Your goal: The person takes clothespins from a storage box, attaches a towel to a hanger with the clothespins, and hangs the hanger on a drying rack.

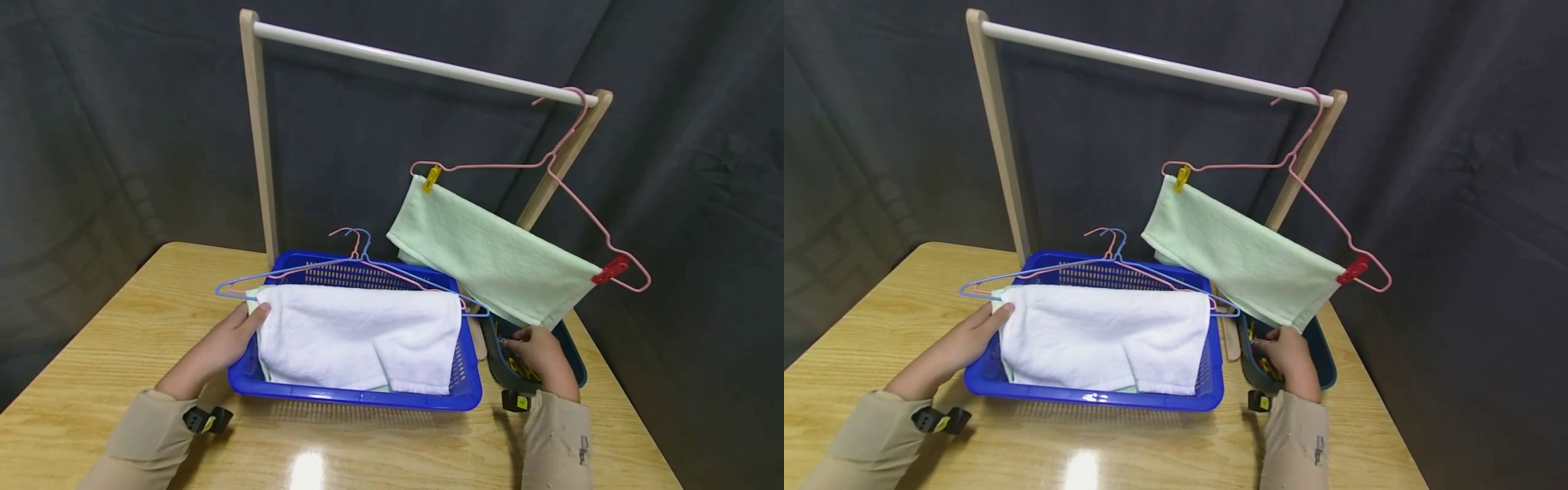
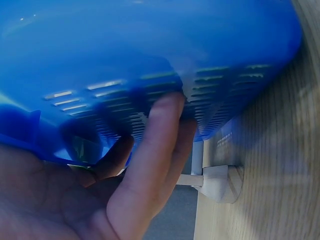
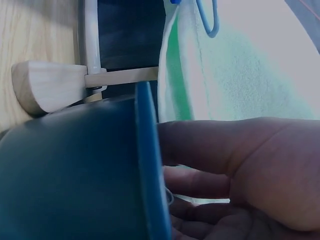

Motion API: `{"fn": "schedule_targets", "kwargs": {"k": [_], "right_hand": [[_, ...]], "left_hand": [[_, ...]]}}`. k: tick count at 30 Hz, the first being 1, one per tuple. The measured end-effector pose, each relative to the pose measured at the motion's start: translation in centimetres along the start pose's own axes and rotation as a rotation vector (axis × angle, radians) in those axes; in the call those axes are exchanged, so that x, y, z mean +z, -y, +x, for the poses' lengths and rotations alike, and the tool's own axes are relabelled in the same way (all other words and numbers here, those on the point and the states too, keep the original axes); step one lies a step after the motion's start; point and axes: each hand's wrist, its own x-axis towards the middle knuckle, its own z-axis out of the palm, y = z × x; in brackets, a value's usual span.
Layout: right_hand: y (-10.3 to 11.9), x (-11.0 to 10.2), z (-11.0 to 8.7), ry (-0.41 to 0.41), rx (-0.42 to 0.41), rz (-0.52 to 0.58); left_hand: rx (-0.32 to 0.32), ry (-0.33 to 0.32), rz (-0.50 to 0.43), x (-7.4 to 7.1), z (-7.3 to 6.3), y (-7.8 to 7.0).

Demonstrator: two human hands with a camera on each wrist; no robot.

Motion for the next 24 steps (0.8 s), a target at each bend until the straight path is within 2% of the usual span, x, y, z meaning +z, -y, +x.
{"fn": "schedule_targets", "kwargs": {"k": [8,19,24], "right_hand": [[0.34,-0.20,-0.26,-0.053,0.041,-0.003],[0.40,-0.19,-0.35,-0.139,0.002,0.030],[0.39,-0.21,-0.37,-0.142,-0.011,0.053]], "left_hand": [[-0.033,0.013,0.010,-0.04,-0.01,-0.25],[-0.058,0.032,0.012,-0.25,-0.04,-0.24],[-0.065,0.026,0.016,-0.20,-0.15,-0.30]]}}
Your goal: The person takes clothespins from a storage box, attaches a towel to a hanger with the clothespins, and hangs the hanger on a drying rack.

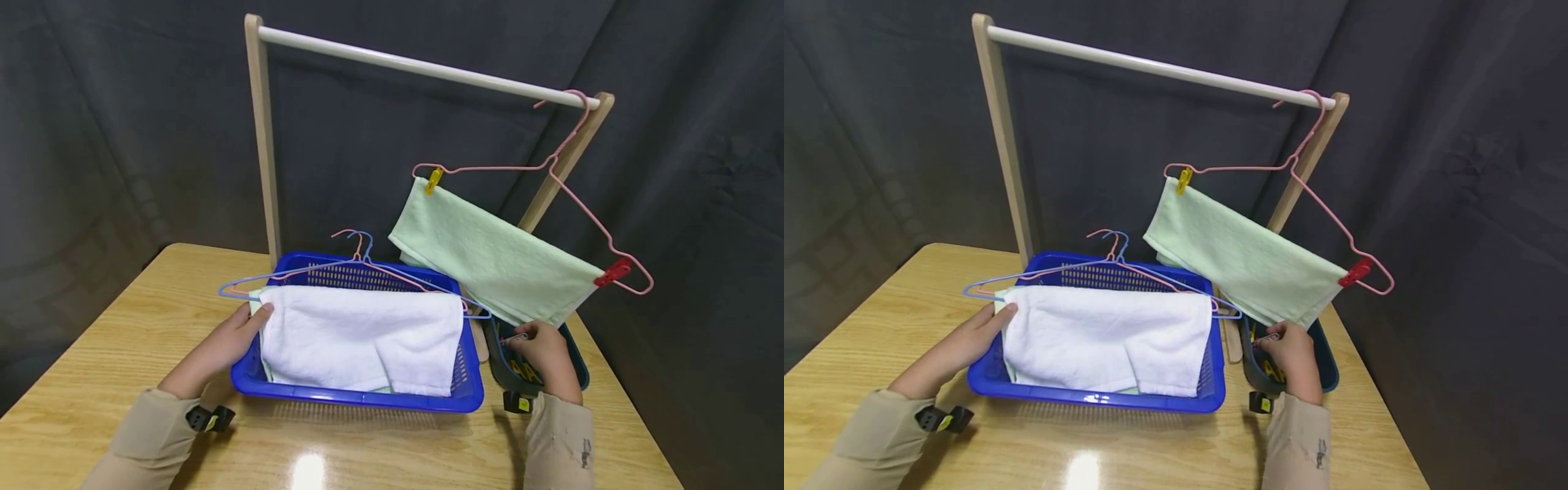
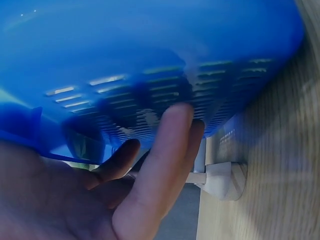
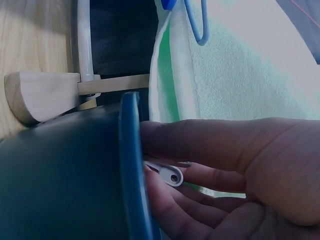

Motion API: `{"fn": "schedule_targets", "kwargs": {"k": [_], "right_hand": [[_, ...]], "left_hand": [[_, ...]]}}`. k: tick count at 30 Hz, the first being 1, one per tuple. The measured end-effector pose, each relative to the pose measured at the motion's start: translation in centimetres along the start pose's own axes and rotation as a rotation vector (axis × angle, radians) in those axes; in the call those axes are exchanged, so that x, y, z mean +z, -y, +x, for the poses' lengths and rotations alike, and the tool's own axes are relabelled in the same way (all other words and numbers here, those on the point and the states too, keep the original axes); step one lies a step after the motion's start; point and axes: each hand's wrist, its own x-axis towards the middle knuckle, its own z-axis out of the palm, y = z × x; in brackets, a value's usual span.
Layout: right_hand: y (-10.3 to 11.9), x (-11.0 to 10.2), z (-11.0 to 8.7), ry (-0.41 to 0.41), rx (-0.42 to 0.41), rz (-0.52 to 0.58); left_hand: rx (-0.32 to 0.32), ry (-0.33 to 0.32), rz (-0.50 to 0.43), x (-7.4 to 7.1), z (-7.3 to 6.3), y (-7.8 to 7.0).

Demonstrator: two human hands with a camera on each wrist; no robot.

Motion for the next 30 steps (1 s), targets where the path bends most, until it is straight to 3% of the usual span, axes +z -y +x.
{"fn": "schedule_targets", "kwargs": {"k": [12,18,23,30], "right_hand": [[0.1,-0.1,-0.1,0.014,-0.042,0.012],[0.1,-0.2,-0.3,0.013,-0.061,0.009],[0.1,-0.2,-0.3,0.008,-0.068,0.002],[0.1,-0.3,-0.3,0.012,-0.071,-0.011]], "left_hand": [[0.012,-0.043,-0.014,-0.2,0.2,0.5],[-0.006,-0.030,-0.018,-0.6,0.3,0.8],[-0.022,-0.063,0.012,-1.2,0.3,1.2],[-0.016,-0.140,-0.108,-1.5,0.3,1.6]]}}
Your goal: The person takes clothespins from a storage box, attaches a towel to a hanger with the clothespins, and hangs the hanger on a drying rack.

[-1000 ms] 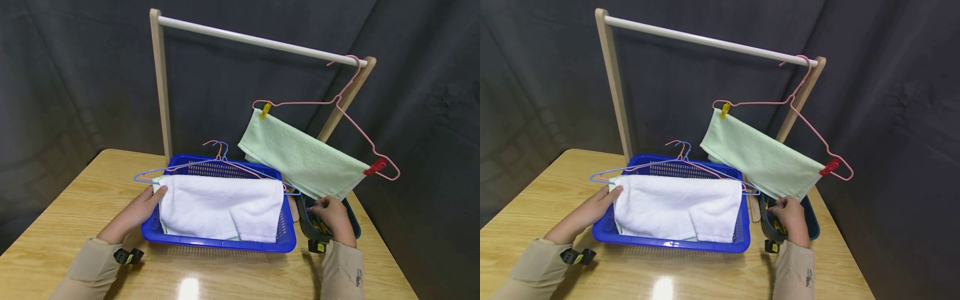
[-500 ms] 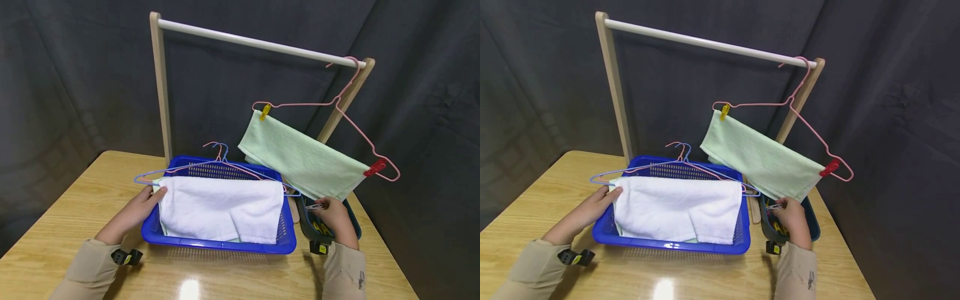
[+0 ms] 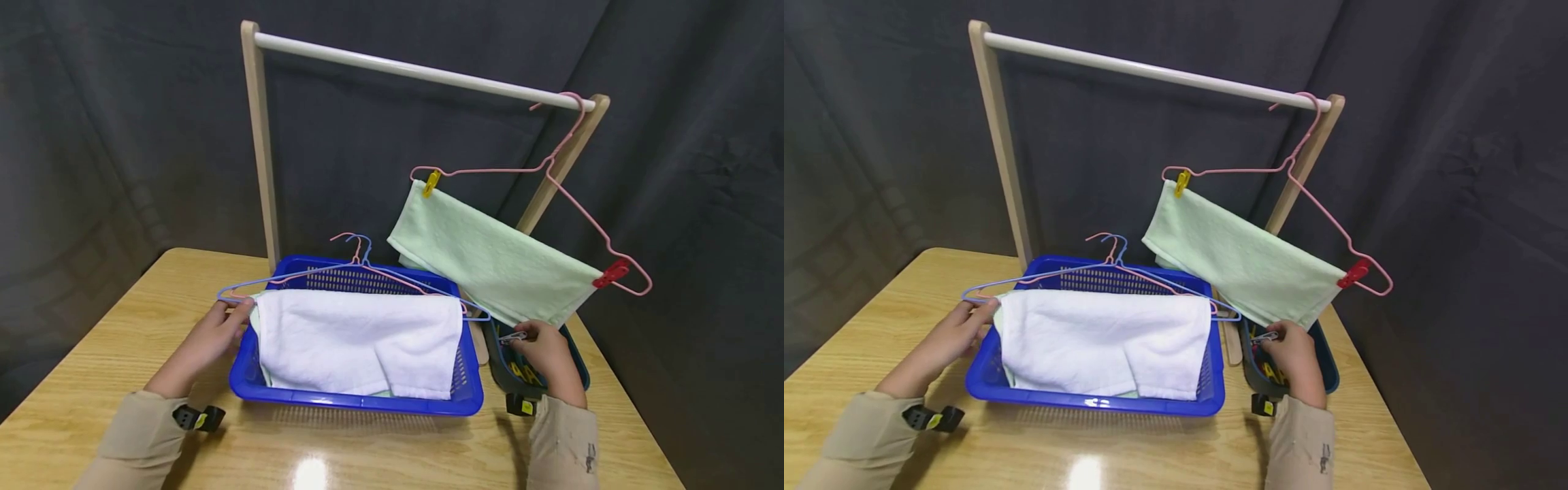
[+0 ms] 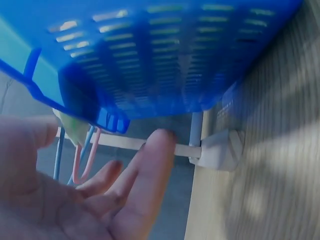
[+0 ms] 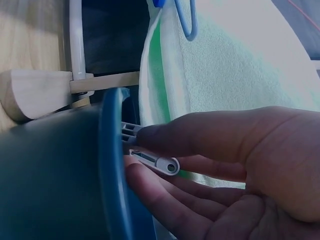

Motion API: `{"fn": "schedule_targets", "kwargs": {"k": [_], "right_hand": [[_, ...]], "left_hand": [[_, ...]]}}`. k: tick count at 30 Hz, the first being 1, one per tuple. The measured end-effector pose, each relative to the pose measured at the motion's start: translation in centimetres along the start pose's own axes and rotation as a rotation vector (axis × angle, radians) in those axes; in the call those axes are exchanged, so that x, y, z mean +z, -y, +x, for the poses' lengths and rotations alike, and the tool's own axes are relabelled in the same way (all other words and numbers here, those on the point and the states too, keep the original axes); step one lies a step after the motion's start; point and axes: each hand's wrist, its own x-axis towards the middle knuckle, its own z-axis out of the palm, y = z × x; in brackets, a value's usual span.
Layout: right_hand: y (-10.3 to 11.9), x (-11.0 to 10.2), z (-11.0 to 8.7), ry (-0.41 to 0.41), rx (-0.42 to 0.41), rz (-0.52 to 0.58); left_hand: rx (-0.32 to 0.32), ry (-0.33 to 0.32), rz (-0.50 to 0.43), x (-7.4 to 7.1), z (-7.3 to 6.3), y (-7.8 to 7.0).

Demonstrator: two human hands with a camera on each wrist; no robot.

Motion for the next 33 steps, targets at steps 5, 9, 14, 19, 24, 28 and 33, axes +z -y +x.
{"fn": "schedule_targets", "kwargs": {"k": [5,9,14,19,24,28,33], "right_hand": [[-0.2,0.1,0.0,0.000,-0.006,-0.008],[-0.3,0.2,0.0,0.002,-0.016,-0.010],[-0.3,0.2,0.0,0.006,-0.023,-0.015],[-0.2,0.2,0.1,0.009,-0.016,-0.013],[-0.1,0.2,0.1,0.011,-0.019,-0.010],[-0.1,0.2,0.1,0.009,-0.020,-0.007],[-0.2,0.2,0.2,0.009,-0.021,0.001]], "left_hand": [[0.013,-0.164,-0.067,-0.1,0.0,0.1],[0.041,-0.285,-0.082,-0.3,-0.2,-0.2],[0.059,-0.352,-0.059,-0.4,-0.2,-0.5],[0.108,-0.366,-0.080,-0.7,0.0,0.0],[0.129,-0.362,-0.111,-1.1,0.1,0.2],[0.113,-0.364,-0.113,-1.1,0.0,0.0],[0.121,-0.361,-0.118,-1.3,0.2,0.0]]}}
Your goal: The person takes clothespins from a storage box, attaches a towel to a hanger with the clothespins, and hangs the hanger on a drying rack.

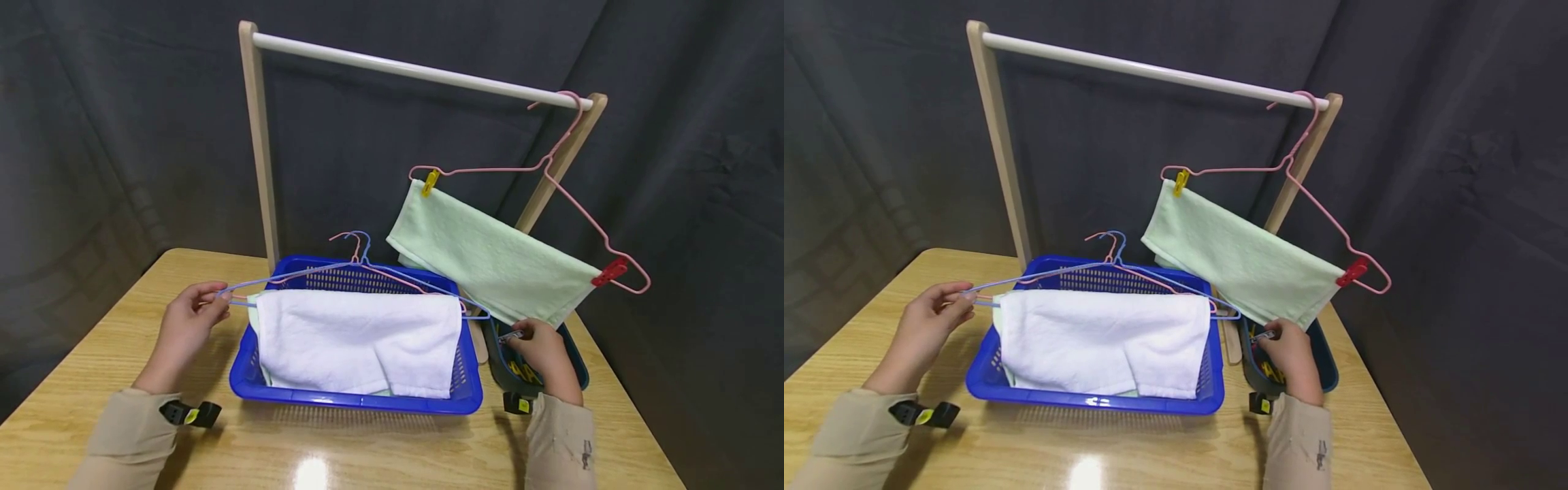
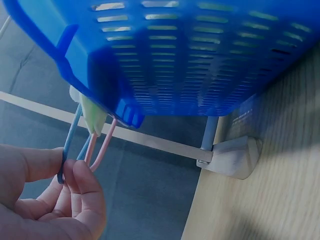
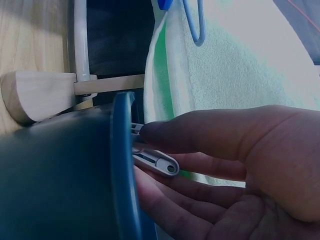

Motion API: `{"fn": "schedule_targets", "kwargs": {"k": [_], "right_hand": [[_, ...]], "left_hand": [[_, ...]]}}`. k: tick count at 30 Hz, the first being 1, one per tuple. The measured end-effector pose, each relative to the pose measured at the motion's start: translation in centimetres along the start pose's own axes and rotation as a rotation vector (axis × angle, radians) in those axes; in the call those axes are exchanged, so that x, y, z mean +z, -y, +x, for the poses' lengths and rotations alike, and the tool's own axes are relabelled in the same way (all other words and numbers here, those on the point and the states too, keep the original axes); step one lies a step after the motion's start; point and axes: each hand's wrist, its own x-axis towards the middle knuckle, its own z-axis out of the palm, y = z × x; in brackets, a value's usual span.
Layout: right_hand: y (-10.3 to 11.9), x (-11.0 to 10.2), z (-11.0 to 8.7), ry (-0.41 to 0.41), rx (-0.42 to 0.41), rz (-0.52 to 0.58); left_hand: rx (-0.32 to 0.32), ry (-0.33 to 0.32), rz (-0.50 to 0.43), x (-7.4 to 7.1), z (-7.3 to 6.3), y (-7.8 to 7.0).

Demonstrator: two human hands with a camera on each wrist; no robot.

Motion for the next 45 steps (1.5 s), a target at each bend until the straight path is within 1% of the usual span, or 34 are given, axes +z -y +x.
{"fn": "schedule_targets", "kwargs": {"k": [3,7,12,14,17,21,25,28,30,31,33,37,39,40,42,45], "right_hand": [[0.0,0.0,0.0,0.002,-0.001,-0.001],[0.0,0.0,0.1,0.004,0.010,-0.001],[0.1,-0.1,0.0,0.008,0.026,0.002],[0.1,-0.1,0.0,0.008,0.027,0.000],[0.0,-0.1,-0.1,0.007,0.024,-0.003],[0.0,-0.1,-0.1,0.001,0.015,-0.006],[0.2,-0.2,-0.1,0.000,0.015,-0.011],[0.3,-0.2,-0.1,0.006,0.018,-0.014],[0.3,-0.2,-0.1,0.007,0.019,-0.011],[0.3,-0.2,-0.1,0.007,0.018,-0.012],[0.2,-0.2,0.0,0.005,0.018,-0.010],[0.2,-0.2,0.0,0.001,0.012,-0.013],[0.2,-0.1,0.0,0.000,0.009,-0.016],[0.2,-0.1,0.0,-0.001,0.007,-0.019],[0.1,-0.1,0.0,-0.003,0.008,-0.022],[0.1,-0.1,0.0,-0.008,0.008,-0.026]], "left_hand": [[0.009,0.006,-0.004,-0.2,0.1,0.0],[0.004,0.028,0.002,-0.7,0.1,0.0],[-0.007,0.097,0.063,-1.4,0.0,-0.5],[0.011,0.130,0.097,-1.7,-0.1,-0.7],[0.080,0.156,0.162,-2.1,-0.3,-1.2],[0.214,0.132,0.233,-2.2,-0.7,-1.9],[0.335,0.058,0.294,-1.8,-1.0,-2.5],[0.454,-0.010,0.357,-1.2,-1.4,-3.0],[0.529,-0.034,0.392,-0.8,-1.6,-3.3],[0.552,-0.031,0.409,-0.7,-1.8,-3.5],[0.567,-0.004,0.426,-0.4,-2.2,-3.8],[0.528,0.047,0.422,-0.2,-2.7,-4.5],[0.525,0.059,0.408,-0.4,-2.8,-4.7],[0.536,0.069,0.401,-0.5,-2.8,-4.8],[0.585,0.103,0.394,-0.8,-2.8,-4.8],[0.709,0.170,0.367,-1.3,-2.6,-4.6]]}}
